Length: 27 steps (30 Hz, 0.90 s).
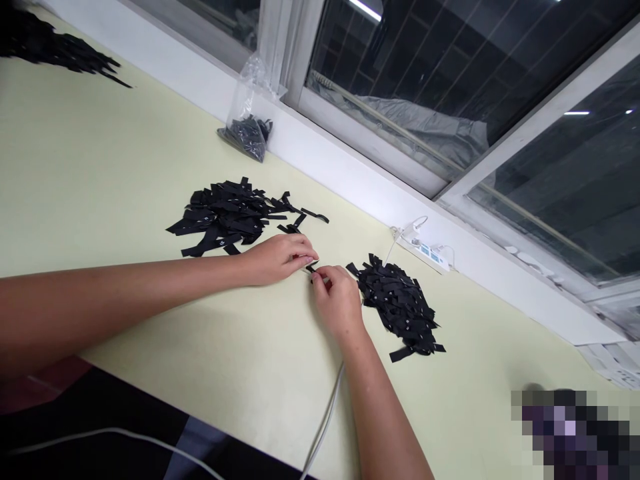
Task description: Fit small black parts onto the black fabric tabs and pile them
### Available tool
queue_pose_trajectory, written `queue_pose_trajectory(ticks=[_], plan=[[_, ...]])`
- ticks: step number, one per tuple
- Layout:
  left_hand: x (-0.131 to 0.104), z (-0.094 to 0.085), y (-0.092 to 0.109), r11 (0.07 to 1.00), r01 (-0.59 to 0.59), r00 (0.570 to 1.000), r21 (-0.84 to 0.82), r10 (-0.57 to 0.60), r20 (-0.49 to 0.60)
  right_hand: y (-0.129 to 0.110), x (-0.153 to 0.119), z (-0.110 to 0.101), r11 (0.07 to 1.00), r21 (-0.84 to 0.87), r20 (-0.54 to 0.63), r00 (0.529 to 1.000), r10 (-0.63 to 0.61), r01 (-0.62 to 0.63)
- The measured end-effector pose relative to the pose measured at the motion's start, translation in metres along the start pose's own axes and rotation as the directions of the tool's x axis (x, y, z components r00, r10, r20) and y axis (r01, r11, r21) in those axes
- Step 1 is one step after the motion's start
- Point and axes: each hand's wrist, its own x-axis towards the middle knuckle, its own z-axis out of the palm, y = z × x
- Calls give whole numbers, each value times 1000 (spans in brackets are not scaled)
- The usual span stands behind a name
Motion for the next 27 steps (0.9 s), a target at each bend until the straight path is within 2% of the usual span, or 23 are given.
queue_pose_trajectory(ticks=[3, 8, 16, 27], plan=[[0, -1, 1, 999, 28, 999, -22, -29, -43, -2, -1, -1, 997, 51, -53, 997, 54, -52], [1, -3, 5, 997, -21, 999, -75, 18, -43, -4, -1, -1, 957, 238, -80, 979, 187, -163], [-1, -3, 6, 994, -54, 999, -98, 53, -8, -2, 3, 2, 861, 467, -58, 965, 255, -200], [-2, -2, 9, 982, -138, 990, -132, 130, -62, 0, 2, 4, 797, 575, 33, 979, 203, -184]])
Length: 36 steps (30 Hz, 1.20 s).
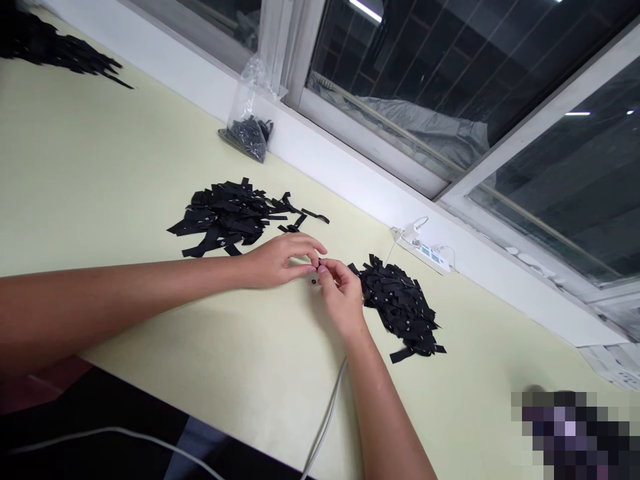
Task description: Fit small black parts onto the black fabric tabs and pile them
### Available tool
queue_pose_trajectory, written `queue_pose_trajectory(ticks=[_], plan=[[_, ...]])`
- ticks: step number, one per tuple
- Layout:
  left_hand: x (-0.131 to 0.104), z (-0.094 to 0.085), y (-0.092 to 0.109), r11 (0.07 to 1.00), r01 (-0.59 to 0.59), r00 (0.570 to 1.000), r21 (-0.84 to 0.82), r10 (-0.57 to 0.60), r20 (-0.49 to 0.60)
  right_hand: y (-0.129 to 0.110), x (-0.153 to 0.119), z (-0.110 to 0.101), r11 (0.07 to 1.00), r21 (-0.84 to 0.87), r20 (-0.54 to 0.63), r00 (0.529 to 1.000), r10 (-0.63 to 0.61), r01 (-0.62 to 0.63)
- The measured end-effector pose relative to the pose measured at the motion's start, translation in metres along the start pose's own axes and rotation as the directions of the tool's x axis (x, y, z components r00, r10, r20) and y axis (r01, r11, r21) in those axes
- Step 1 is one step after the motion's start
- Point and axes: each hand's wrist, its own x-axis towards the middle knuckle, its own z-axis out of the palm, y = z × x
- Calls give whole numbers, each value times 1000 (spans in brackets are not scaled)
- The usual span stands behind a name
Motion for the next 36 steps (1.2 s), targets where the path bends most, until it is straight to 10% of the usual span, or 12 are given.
queue_pose_trajectory(ticks=[36], plan=[[0, 1, 2, 995, 102, 995, 12, -102, -6, -1, 0, 1, 994, 49, -16, 995, 100, -99]])
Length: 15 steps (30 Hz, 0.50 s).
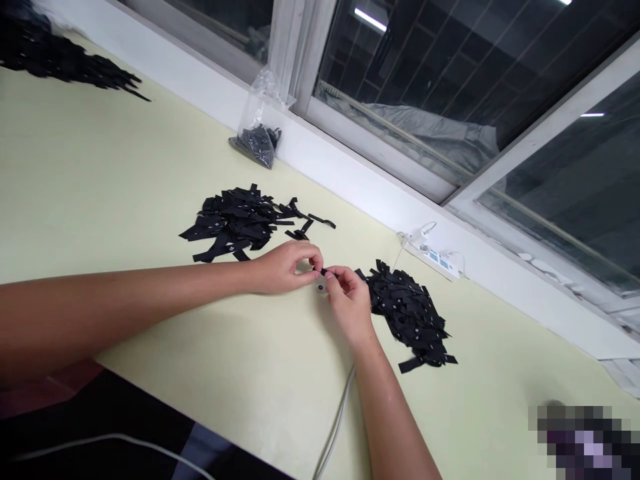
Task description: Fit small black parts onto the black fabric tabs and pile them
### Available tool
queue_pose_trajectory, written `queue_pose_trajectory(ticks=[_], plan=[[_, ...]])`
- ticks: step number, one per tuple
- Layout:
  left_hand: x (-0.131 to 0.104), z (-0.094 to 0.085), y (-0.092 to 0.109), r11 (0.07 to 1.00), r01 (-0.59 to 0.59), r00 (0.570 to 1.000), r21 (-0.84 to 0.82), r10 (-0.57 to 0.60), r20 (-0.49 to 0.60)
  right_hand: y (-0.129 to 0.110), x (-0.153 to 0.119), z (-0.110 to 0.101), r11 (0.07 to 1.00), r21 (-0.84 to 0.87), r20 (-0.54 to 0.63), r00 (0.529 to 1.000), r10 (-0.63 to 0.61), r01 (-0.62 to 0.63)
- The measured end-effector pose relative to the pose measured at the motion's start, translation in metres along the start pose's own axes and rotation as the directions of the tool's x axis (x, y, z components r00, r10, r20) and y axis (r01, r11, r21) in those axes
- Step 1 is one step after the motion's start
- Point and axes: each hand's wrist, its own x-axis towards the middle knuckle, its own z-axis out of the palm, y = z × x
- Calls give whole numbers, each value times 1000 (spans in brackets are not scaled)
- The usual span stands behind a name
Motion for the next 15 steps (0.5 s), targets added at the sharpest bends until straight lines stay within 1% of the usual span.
queue_pose_trajectory(ticks=[4, 8, 12, 15], plan=[[0, 2, -2, 1000, 18, 1000, -10, -18, -12, 2, 0, -1, 998, -50, 10, 1000, -25, 26], [1, 3, -4, 995, 79, 997, -61, -80, -7, 4, 0, -2, 996, -80, 13, 999, -39, 39], [2, 3, -5, 987, 113, 993, -115, -114, 2, 4, -1, -2, 994, -93, 7, 999, -49, 49], [2, 3, -4, 979, 151, 988, -137, -154, -11, 3, -1, -2, 994, -91, 15, 998, -59, 60]])
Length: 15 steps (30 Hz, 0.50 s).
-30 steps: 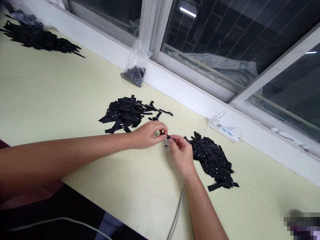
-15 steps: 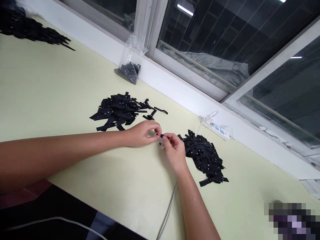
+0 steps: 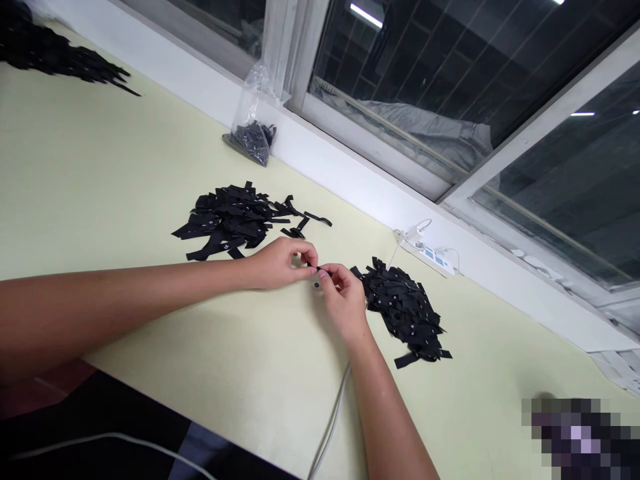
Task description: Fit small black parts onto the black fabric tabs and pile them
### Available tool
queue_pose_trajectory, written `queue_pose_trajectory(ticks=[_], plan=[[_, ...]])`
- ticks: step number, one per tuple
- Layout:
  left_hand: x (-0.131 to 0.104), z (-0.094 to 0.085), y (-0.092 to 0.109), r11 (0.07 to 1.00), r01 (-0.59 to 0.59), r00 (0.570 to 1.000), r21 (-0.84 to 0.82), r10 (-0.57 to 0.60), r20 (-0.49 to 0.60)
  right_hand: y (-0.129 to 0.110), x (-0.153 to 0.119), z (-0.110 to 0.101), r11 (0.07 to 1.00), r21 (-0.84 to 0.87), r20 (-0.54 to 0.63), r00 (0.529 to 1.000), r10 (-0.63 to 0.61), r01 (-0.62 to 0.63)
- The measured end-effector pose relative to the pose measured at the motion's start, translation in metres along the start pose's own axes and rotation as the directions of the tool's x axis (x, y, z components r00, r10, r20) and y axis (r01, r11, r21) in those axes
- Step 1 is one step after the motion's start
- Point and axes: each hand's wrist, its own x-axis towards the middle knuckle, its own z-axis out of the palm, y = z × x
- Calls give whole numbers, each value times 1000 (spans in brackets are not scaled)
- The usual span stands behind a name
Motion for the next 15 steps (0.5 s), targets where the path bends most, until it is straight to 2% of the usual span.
queue_pose_trajectory(ticks=[3, 7, 15], plan=[[0, 1, 1, 999, 20, 999, -29, -21, -29, -2, 0, 0, 1000, 5, -4, 1000, -12, 12], [1, 1, 1, 999, 33, 999, -2, -33, -11, -6, -1, 2, 1000, 1, -20, 999, -29, 29], [0, -2, 1, 986, -73, 996, 149, 79, -39, -6, -3, 2, 999, -25, -17, 999, -45, 44]])
